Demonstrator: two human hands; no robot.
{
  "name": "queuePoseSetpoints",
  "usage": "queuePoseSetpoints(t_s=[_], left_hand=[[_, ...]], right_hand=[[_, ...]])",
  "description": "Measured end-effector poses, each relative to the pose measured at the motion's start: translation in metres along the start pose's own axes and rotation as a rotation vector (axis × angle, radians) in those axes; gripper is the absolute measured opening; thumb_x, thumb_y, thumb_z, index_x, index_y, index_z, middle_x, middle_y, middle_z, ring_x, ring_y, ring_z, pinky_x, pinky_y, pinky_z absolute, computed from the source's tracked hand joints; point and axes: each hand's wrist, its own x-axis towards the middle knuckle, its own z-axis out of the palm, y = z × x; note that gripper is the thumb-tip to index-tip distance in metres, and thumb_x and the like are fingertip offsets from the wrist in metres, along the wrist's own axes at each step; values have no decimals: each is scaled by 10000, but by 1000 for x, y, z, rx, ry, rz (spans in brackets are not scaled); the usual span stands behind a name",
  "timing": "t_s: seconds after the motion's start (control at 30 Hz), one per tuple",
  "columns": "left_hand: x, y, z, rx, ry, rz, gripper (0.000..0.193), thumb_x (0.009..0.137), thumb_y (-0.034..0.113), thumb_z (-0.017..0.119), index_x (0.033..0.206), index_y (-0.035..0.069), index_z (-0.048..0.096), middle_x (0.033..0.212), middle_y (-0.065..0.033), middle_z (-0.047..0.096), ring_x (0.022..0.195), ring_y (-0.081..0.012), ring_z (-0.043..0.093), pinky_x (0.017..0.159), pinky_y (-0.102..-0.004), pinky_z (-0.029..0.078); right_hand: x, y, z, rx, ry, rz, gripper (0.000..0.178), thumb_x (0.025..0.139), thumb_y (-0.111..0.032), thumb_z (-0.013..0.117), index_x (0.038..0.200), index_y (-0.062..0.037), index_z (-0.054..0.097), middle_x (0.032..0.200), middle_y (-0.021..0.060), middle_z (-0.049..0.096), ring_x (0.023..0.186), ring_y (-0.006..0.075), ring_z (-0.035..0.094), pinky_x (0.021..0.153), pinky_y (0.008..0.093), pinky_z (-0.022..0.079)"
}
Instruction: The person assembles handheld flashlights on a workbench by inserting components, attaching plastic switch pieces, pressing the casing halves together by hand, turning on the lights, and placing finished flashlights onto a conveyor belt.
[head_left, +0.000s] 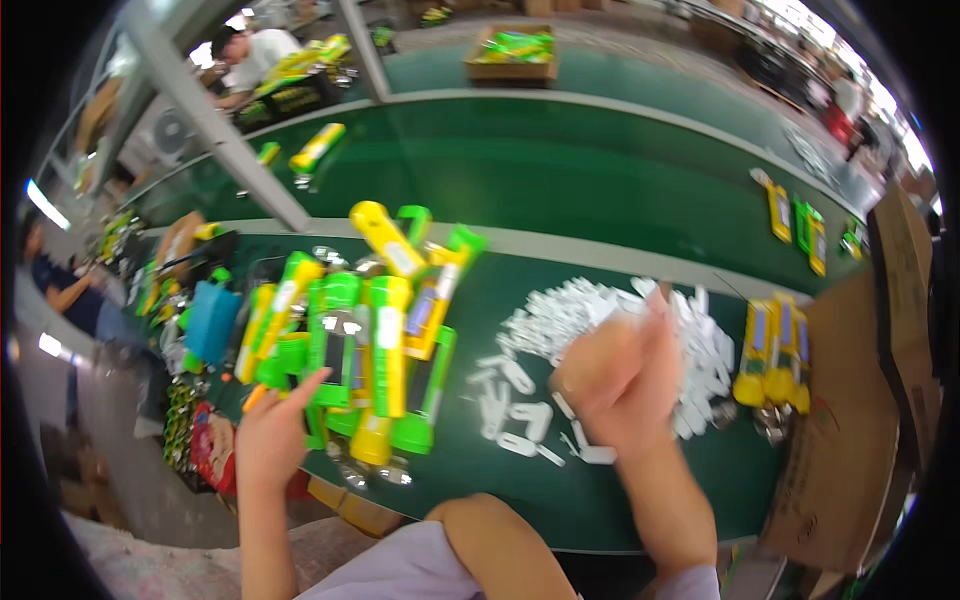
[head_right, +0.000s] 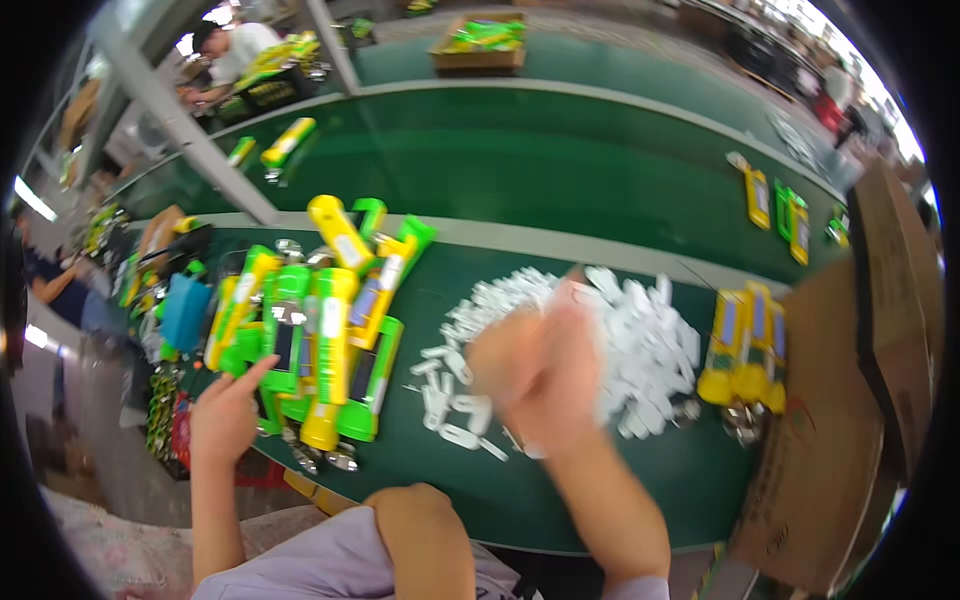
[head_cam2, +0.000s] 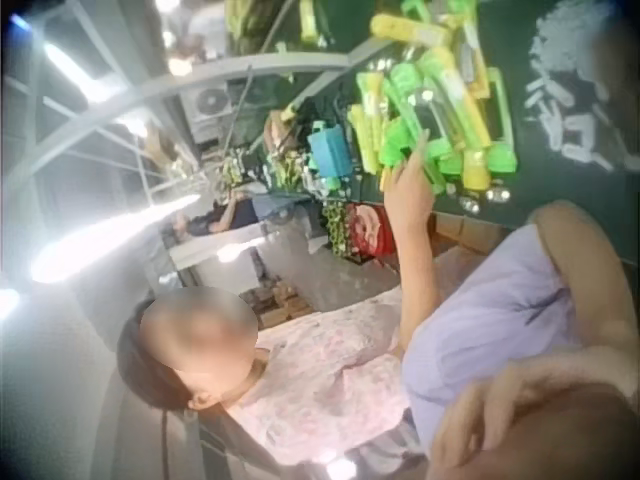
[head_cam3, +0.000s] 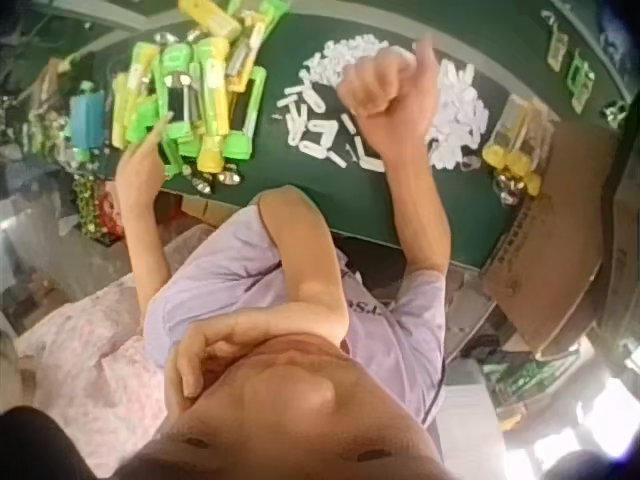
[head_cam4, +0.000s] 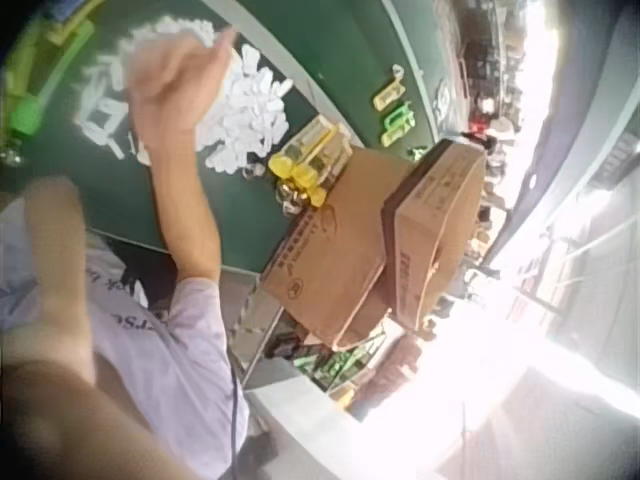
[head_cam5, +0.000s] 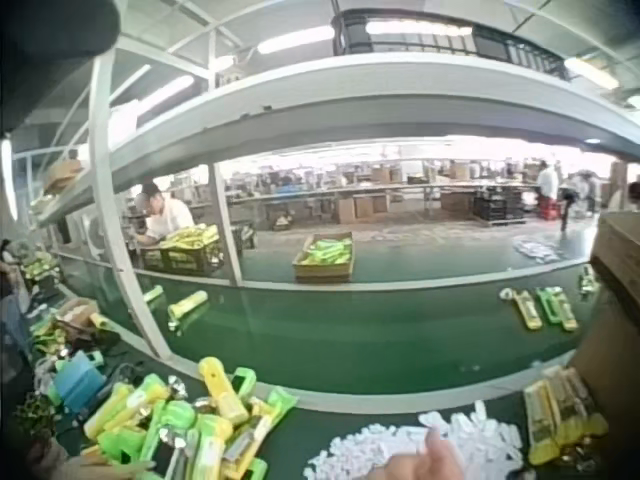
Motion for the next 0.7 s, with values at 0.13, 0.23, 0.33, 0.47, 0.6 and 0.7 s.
queuePoseSetpoints(t_s=[0.13,0.23,0.33,0.47,0.6,0.7], left_hand=[[10,-3,19,105,135,192,564,774,-53,550,1300,143,609,936,-100,693,837,-261,643,869,-338,494],[6,1,22,-141,19,91,581,797,-47,545,1321,197,594,901,-108,663,841,-254,618,889,-316,485],[-14,-8,26,101,189,190,578,826,-42,535,1327,240,598,764,-86,606,781,-212,582,880,-294,481],[-41,-23,41,87,151,141,570,836,-41,525,1332,232,594,729,-56,584,736,-187,568,900,-287,467],[-77,-45,47,252,17,104,561,853,-20,519,1372,192,551,733,-47,587,713,-166,566,929,-260,428],[-92,-45,53,230,-62,123,511,883,-4,496,1362,166,543,788,-35,604,738,-159,575,925,-276,428]], right_hand=[[-15,-164,-29,-84,330,-413,324,1021,-276,433,1009,-6,612,547,-25,320,489,92,303,443,268,264],[-52,-221,-65,-130,567,-608,293,999,-174,426,1128,38,583,577,-28,303,524,99,287,476,249,270],[-56,-216,-66,-293,419,-622,273,985,-153,430,1099,36,591,587,-27,305,531,97,293,475,248,265],[-27,-146,-23,-564,305,-393,252,972,-214,464,926,-3,594,573,-27,332,504,76,299,463,245,247],[-17,-22,9,-1271,-252,141,296,935,-303,537,824,-57,660,710,121,619,622,254,591,562,374,454],[-26,9,22,-1583,-699,555,294,935,-304,536,867,-47,664,736,190,637,710,409,605,649,466,487]])
